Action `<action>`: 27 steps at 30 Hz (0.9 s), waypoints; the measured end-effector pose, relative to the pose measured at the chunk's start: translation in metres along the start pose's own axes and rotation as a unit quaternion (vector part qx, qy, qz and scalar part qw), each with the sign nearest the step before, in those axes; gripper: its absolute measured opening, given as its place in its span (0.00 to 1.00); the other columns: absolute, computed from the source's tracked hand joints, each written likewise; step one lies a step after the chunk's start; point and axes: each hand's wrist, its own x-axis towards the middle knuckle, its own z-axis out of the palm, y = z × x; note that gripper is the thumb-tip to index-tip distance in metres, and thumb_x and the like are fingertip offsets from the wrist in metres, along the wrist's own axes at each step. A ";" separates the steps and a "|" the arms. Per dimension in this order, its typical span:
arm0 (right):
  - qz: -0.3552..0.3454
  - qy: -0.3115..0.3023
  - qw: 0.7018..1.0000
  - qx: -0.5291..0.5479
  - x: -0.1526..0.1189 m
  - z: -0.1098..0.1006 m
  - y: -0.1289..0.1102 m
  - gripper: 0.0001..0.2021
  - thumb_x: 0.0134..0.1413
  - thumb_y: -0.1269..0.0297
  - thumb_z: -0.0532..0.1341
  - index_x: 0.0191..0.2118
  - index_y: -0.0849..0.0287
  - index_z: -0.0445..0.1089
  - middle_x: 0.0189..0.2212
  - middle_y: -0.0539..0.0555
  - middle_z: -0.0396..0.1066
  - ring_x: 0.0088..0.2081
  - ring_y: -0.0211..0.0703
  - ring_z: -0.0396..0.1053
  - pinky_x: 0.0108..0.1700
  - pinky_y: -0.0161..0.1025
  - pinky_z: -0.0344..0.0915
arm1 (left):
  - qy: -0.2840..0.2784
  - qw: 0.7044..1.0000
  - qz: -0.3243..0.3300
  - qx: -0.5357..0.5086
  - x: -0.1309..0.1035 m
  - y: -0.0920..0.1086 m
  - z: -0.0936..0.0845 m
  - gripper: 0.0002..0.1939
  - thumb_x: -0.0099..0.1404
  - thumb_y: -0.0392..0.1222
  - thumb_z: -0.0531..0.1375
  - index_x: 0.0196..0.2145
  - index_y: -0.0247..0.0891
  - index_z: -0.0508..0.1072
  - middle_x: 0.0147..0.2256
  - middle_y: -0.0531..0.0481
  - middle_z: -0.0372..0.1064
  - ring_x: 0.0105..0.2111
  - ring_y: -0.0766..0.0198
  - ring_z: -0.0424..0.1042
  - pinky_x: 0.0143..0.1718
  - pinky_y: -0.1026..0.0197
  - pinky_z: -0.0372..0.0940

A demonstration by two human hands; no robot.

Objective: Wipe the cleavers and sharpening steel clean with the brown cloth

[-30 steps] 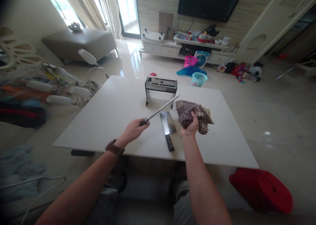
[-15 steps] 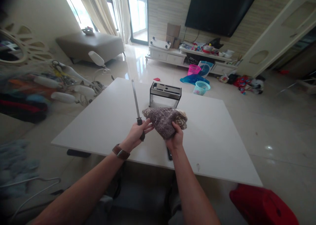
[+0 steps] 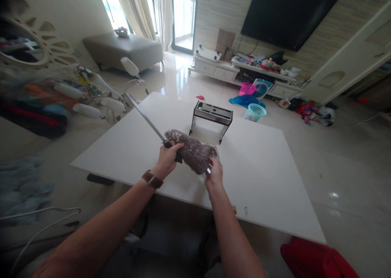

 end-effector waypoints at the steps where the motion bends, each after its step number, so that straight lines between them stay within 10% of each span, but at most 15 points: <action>1: -0.062 0.052 0.996 -0.035 0.000 -0.001 0.002 0.12 0.44 0.65 0.69 0.36 0.54 0.70 0.28 0.44 0.73 0.31 0.38 0.70 0.35 0.34 0.68 | 0.004 0.999 0.014 0.036 0.003 0.000 -0.002 0.22 0.49 0.36 0.68 0.17 0.39 0.55 0.19 0.60 0.54 0.24 0.72 0.58 0.28 0.66 0.59; 3: -0.207 0.070 0.970 -0.110 -0.006 -0.003 0.004 0.11 0.45 0.65 0.71 0.35 0.54 0.70 0.29 0.43 0.70 0.33 0.37 0.68 0.39 0.34 0.66 | 0.004 0.992 0.037 0.121 0.007 -0.001 -0.004 0.21 0.50 0.37 0.68 0.18 0.40 0.56 0.19 0.59 0.56 0.23 0.71 0.58 0.26 0.65 0.57; 8: -0.394 -0.138 0.870 -0.263 -0.038 0.009 0.003 0.08 0.57 0.56 0.67 0.37 0.54 0.78 0.34 0.50 0.70 0.40 0.43 0.66 0.48 0.40 0.62 | -0.038 0.948 0.086 0.305 -0.006 -0.002 -0.003 0.14 0.54 0.36 0.65 0.17 0.38 0.65 0.20 0.54 0.65 0.22 0.67 0.62 0.25 0.63 0.57; 17: -0.398 -0.146 0.849 -0.315 -0.037 0.029 0.015 0.14 0.54 0.53 0.69 0.38 0.58 0.76 0.36 0.53 0.68 0.43 0.48 0.66 0.48 0.45 0.64 | -0.127 0.870 0.164 0.447 -0.031 -0.002 0.004 0.04 0.60 0.29 0.63 0.28 0.32 0.77 0.30 0.43 0.78 0.29 0.61 0.72 0.35 0.61 0.65; 27: -0.425 -0.087 0.863 -0.257 -0.039 0.031 0.008 0.12 0.61 0.53 0.62 0.39 0.58 0.70 0.38 0.52 0.68 0.39 0.43 0.69 0.44 0.40 0.67 | -0.161 0.922 0.121 0.332 -0.043 -0.015 0.010 0.11 0.68 0.41 0.63 0.45 0.42 0.66 0.34 0.46 0.78 0.33 0.57 0.77 0.33 0.61 0.66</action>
